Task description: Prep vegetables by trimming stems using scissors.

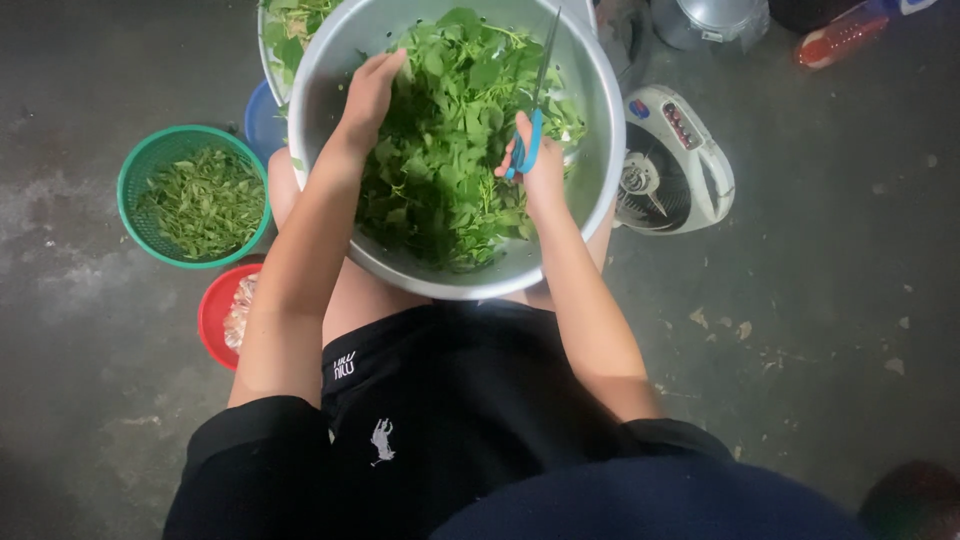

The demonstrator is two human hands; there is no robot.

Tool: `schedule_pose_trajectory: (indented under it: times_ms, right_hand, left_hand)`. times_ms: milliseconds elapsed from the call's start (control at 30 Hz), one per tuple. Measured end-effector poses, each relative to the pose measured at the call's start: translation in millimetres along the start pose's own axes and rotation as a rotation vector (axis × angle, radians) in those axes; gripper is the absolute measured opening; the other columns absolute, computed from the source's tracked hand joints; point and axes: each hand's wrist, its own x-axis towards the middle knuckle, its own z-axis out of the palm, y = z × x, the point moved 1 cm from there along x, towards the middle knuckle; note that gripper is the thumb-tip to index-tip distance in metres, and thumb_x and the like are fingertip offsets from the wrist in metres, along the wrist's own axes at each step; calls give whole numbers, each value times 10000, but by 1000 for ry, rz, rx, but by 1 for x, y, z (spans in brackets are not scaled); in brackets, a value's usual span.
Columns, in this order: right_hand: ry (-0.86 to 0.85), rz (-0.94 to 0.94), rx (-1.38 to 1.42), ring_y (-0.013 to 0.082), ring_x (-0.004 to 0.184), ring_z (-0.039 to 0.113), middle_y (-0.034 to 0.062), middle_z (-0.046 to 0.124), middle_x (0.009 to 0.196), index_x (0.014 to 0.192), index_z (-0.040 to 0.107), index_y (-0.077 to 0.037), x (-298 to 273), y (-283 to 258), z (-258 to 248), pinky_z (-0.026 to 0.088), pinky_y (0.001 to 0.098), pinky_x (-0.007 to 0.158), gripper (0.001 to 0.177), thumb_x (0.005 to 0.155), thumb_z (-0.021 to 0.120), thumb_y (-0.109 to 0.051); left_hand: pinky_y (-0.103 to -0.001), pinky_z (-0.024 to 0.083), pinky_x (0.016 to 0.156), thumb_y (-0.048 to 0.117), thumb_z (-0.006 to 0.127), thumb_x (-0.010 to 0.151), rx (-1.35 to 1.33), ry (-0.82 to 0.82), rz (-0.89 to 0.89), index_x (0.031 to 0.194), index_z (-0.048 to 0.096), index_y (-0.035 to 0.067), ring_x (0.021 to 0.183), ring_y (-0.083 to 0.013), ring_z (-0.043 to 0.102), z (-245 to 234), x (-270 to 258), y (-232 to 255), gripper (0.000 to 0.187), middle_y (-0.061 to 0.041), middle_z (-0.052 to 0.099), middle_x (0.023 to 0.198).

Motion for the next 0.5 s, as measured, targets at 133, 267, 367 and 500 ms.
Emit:
schedule_pose_trajectory:
  times_ms: [133, 267, 367, 500]
  right_hand:
    - [-5, 66, 1, 163, 534, 721, 27, 656, 613, 771, 647, -86, 5, 8, 1, 463, 240, 443, 560, 855, 678, -639]
    - [-101, 111, -42, 166, 532, 728, 40, 669, 612, 775, 653, -81, 10, 11, 3, 494, 240, 440, 550, 856, 680, -625]
    - [-143, 146, -100, 160, 531, 717, 44, 662, 596, 772, 644, -88, 8, 11, 9, 431, 230, 415, 544, 859, 676, -625]
    - [-142, 185, -106, 165, 534, 719, 39, 664, 599, 771, 643, -87, 0, 6, 14, 467, 230, 431, 541, 863, 678, -619]
  left_hand:
    - [-328, 441, 920, 372, 698, 1044, 329, 272, 11, 1160, 629, -77, 999, -194, 533, -17, 9, -24, 469, -174, 638, 1108]
    - [-383, 499, 908, 406, 713, 937, 678, 247, -173, 1308, 609, 92, 1094, -274, 576, 31, -28, 42, 497, -182, 540, 1258]
    - [-529, 442, 954, 549, 853, 811, 942, -50, -61, 1452, 475, 5, 1243, -422, 518, 21, -12, -26, 922, -289, 518, 1375]
    - [-507, 446, 1034, 611, 821, 772, 1348, -311, 5, 1192, 658, -32, 1205, -462, 556, 31, -25, -29, 785, -288, 619, 1262]
